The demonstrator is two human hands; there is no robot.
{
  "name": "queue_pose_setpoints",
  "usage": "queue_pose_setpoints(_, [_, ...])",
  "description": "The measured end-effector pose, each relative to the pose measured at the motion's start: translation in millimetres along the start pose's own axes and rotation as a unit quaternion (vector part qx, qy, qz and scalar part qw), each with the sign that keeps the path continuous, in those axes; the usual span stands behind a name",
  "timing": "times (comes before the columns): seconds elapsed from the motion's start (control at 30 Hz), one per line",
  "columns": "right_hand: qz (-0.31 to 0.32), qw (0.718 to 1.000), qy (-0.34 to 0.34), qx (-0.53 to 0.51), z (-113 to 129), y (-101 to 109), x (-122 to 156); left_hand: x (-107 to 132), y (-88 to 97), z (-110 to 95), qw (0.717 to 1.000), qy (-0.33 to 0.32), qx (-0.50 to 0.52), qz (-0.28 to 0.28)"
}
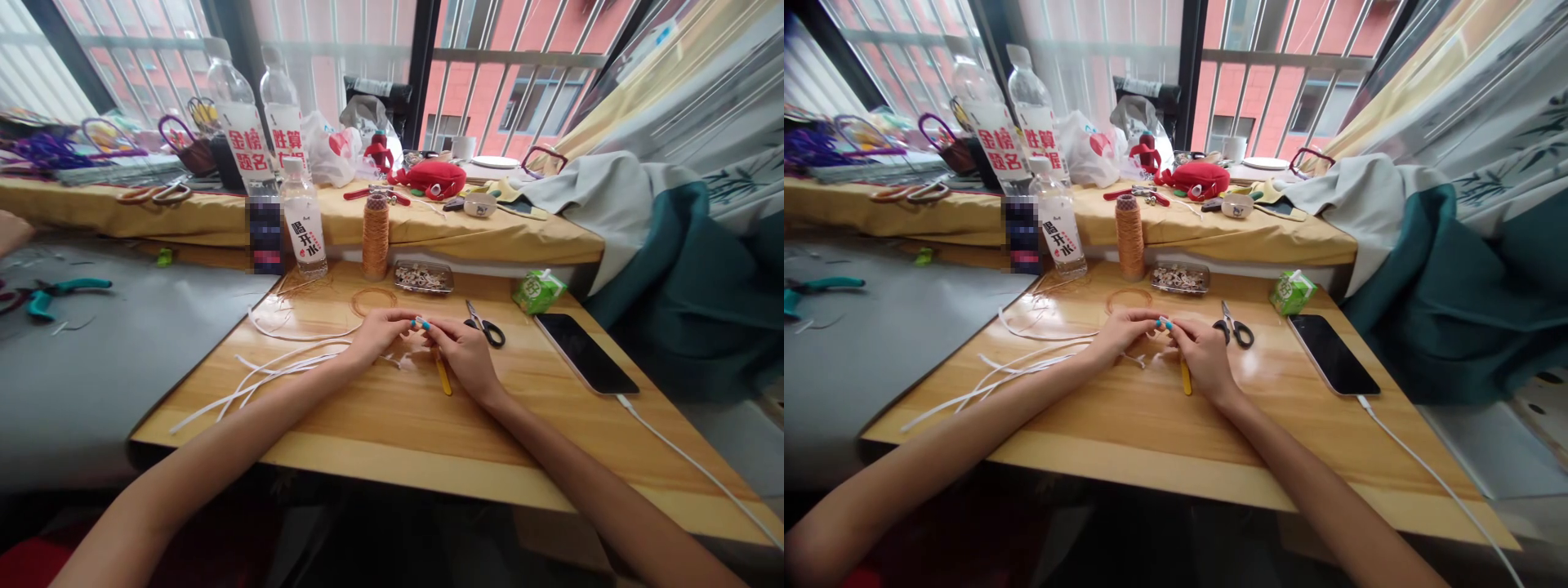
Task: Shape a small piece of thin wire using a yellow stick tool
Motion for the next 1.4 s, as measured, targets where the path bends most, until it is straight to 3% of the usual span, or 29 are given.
queue_pose_setpoints(0.17, [-0.003, 0.995, 0.058, 0.075, 7.7, 2.5, -0.2, 4.2, -6.8, -9.8, 0.996, -0.074, -0.036, 0.028])
queue_pose_setpoints(0.27, [0.0, 0.992, 0.084, 0.099, 10.2, 3.2, -0.4, 5.1, -9.7, -11.0, 0.997, -0.071, -0.033, 0.029])
queue_pose_setpoints(0.5, [-0.009, 1.0, 0.016, 0.023, 0.4, 3.2, -0.5, 4.3, -6.5, -5.8, 0.995, -0.043, 0.088, 0.036])
queue_pose_setpoints(0.97, [-0.01, 0.997, -0.018, -0.071, -8.5, 0.1, -1.8, 16.8, -5.2, -16.2, 0.995, -0.092, -0.038, -0.015])
queue_pose_setpoints(1.4, [-0.019, 0.995, -0.042, -0.089, -10.1, -0.2, -1.2, 11.2, -8.5, -10.1, 0.997, -0.022, 0.063, 0.035])
Point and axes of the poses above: each hand's wrist, its own x-axis away from the middle knuckle, its own y-axis out of the back of the hand, z = x × y, the point moved 6 cm from there along -x, towards the middle knuckle, and after that the axes turned 14 degrees about y, right-handed, at the moved point
